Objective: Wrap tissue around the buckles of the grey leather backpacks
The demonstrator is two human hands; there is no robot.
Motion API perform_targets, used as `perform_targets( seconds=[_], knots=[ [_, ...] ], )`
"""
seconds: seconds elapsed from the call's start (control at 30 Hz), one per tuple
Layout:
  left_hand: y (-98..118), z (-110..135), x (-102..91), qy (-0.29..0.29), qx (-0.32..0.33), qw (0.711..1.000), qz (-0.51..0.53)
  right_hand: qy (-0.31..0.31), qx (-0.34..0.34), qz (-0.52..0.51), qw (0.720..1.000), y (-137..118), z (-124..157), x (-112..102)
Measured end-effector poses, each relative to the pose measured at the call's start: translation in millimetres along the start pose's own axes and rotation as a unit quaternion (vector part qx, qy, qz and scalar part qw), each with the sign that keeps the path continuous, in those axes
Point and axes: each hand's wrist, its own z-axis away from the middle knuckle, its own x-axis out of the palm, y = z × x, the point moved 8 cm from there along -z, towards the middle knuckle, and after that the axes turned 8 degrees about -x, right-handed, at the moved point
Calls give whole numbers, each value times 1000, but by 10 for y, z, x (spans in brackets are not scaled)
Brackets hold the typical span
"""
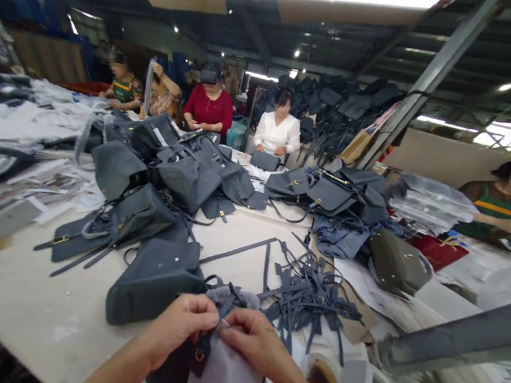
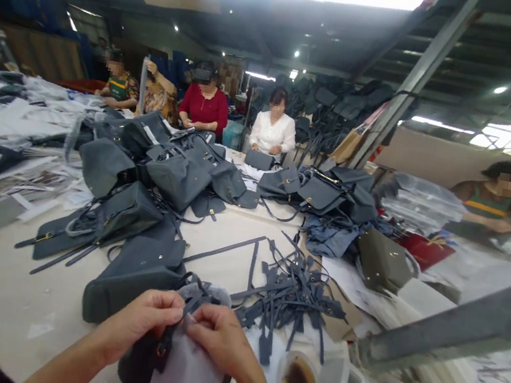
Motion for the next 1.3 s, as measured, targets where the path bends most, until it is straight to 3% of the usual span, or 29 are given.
perform_targets(
  seconds=[0.1, 0.3, 0.5, 0.7, 0.83, 0.93, 1.07, 1.2, 1.3],
  knots=[
    [92, 98, -50, 60, 61, 995, -47, -11, -13, -43, 999, -16, -50, 38],
    [-53, 45, 10, 76, 48, 991, -99, 4, -11, -113, 994, -17, -3, 13],
    [-87, 20, 1, 85, 48, 992, -76, 36, -16, -325, 945, 120, 376, -35],
    [-81, 21, 5, 113, 75, 986, -99, 183, 12, -388, 903, 532, 500, 154],
    [-46, 27, 15, 135, 104, 976, -133, 217, -3, -422, 880, 579, 417, 259],
    [-41, 45, 1, 148, 120, 973, -132, 219, -6, -405, 887, 498, 394, 230],
    [-150, -8, -7, 110, 101, 986, -69, 233, 0, -347, 908, 401, 405, 131],
    [-275, -41, -52, 97, 67, 993, -28, 240, 9, -358, 902, 467, 405, 125],
    [-296, -12, -8, 83, 61, 993, -55, 245, 15, -359, 901, 539, 406, 147]
  ],
)
